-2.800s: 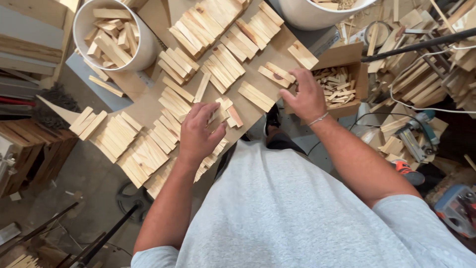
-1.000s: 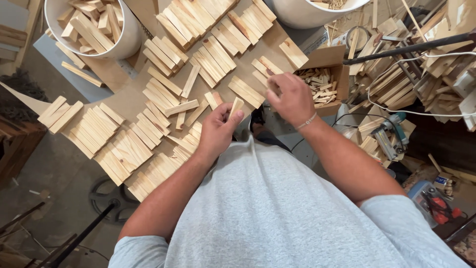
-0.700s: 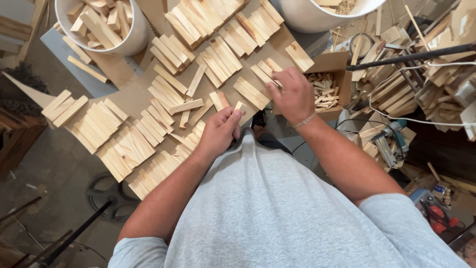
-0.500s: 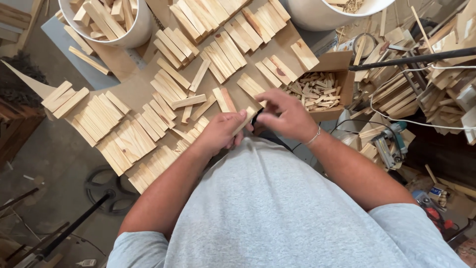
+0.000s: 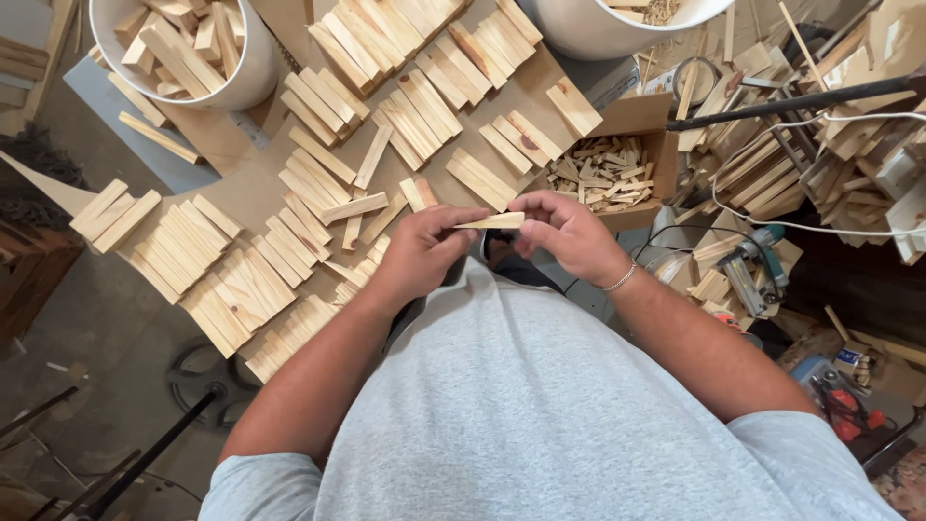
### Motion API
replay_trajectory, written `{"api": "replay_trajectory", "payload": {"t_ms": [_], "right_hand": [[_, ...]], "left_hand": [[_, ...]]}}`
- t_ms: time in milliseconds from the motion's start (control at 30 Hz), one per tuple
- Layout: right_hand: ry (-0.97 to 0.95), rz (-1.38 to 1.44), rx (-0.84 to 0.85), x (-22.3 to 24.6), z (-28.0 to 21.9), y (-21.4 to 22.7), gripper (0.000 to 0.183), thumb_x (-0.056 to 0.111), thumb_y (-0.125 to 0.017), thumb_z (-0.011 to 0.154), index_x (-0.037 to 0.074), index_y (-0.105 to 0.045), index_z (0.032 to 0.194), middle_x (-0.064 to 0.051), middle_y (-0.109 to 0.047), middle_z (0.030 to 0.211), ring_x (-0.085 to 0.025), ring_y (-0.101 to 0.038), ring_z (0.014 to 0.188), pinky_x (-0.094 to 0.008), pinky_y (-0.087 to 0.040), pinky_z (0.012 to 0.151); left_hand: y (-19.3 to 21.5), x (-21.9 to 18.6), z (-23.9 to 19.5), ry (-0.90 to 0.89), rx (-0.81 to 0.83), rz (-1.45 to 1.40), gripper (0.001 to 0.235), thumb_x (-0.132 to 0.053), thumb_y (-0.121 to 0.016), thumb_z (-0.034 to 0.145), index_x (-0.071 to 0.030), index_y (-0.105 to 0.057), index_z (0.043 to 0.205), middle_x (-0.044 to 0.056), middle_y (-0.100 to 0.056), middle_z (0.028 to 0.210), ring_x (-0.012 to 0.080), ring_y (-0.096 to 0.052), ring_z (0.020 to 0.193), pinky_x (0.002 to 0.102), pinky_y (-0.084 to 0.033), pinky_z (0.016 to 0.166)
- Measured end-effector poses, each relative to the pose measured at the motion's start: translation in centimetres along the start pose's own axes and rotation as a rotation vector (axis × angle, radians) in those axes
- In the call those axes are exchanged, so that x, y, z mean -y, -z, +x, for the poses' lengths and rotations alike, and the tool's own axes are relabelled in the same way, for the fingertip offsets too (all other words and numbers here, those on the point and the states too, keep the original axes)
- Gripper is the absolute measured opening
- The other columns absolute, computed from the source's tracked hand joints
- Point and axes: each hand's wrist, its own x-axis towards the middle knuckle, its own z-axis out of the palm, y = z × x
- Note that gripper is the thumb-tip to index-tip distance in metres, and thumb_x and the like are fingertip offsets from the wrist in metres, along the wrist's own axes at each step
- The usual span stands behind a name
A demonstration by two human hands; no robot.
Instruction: Arranging and aligning small wooden slats on a board to create a patterned surface.
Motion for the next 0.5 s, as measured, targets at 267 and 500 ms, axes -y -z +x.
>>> {"api": "replay_trajectory", "payload": {"t_ms": [267, 500], "right_hand": [[0.008, -0.097, -0.123, 0.8, -0.8, 1.2, 0.027, -0.001, -0.073, 0.092, -0.003, -0.065, 0.118, -0.014, -0.069, 0.090, -0.019, -0.069, 0.081, -0.036, -0.062, 0.071], [0.180, -0.849, -0.664, -1.0, 1.7, 5.9, 0.021, 0.013, -0.079, 0.096, 0.008, -0.068, 0.113, -0.012, -0.069, 0.085, -0.025, -0.069, 0.071, -0.038, -0.055, 0.060]], "left_hand": [[-1.5, 0.4, 0.8, -0.066, -0.062, 0.248, 0.038, -0.011, -0.073, 0.088, -0.019, -0.075, 0.125, 0.006, -0.073, 0.097, 0.0179, -0.068, 0.080, 0.032, -0.057, 0.075], [-1.6, 2.5, 4.5, -0.391, -0.171, 0.834, 0.034, -0.026, -0.079, 0.088, -0.016, -0.073, 0.120, 0.004, -0.069, 0.104, 0.0270, -0.068, 0.091, 0.041, -0.058, 0.079]]}}
